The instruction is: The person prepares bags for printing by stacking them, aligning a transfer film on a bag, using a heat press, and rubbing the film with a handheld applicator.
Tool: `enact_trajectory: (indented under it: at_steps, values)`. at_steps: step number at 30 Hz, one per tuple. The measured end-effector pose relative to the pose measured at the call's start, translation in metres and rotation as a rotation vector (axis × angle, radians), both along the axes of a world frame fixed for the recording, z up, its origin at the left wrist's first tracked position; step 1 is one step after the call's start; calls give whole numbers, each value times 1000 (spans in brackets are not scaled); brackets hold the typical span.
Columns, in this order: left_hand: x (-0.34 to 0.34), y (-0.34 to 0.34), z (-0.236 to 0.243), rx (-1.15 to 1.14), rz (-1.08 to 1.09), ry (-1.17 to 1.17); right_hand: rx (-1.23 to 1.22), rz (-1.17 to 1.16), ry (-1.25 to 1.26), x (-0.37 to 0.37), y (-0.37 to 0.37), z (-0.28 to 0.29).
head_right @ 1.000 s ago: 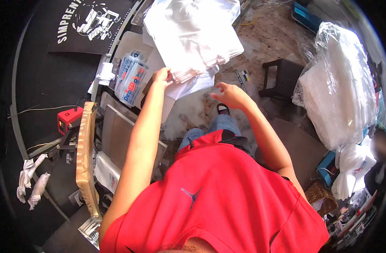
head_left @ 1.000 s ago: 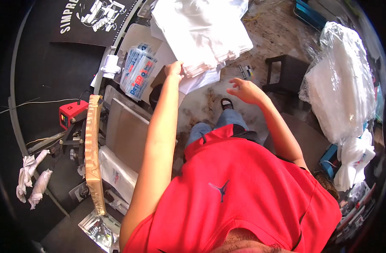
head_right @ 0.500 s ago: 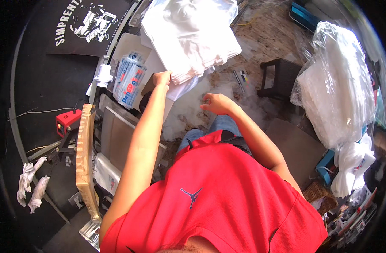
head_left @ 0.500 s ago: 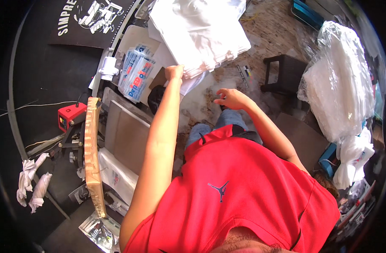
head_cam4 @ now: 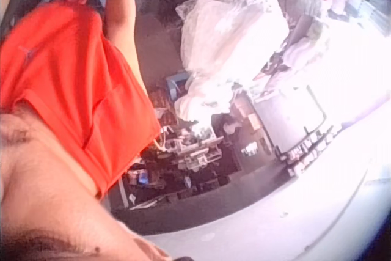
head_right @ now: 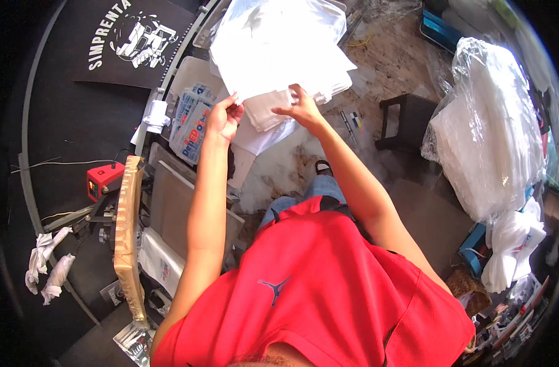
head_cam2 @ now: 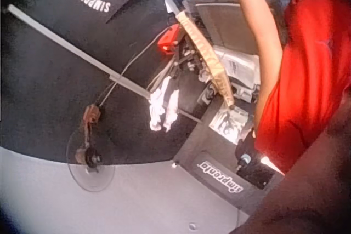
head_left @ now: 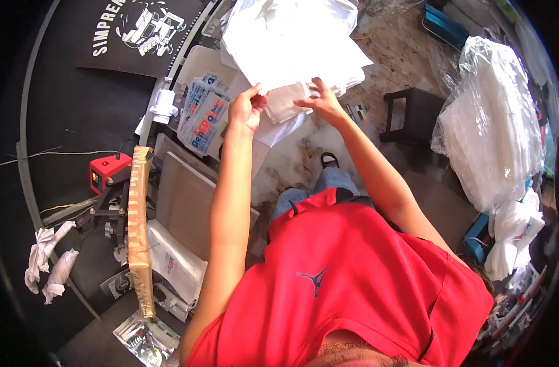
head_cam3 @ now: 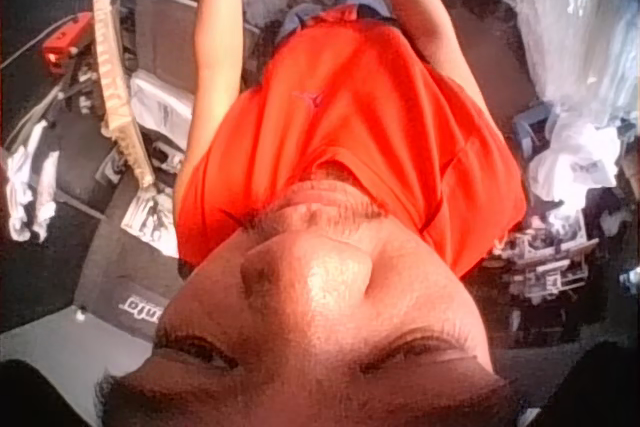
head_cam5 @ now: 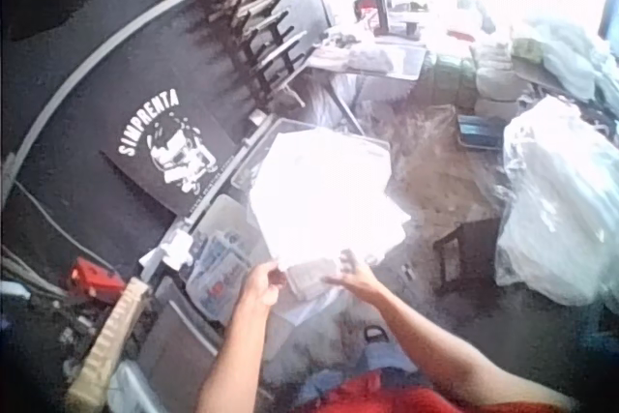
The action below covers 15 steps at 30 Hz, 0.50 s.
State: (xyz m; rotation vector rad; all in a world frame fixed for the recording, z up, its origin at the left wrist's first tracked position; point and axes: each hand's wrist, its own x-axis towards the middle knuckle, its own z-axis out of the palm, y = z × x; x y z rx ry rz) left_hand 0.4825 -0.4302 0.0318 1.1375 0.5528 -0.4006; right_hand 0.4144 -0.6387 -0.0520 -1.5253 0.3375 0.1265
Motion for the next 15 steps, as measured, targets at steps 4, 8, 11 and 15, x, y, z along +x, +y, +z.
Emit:
enact_trajectory:
  at_steps: [4, 8, 11, 15]
  values:
    - [-14, 16, -1, -56, -1, 42, -358, -74, -185, 14, 7, 32]
    - [-27, 25, -19, -44, 45, 51, -487, 93, -115, -9, -3, 43]
    - [-40, 18, -30, 104, 54, 93, -27, 450, 167, -40, -17, 30]
    - [-49, 4, -25, 310, 23, 92, -532, 518, 180, -75, -16, 4]
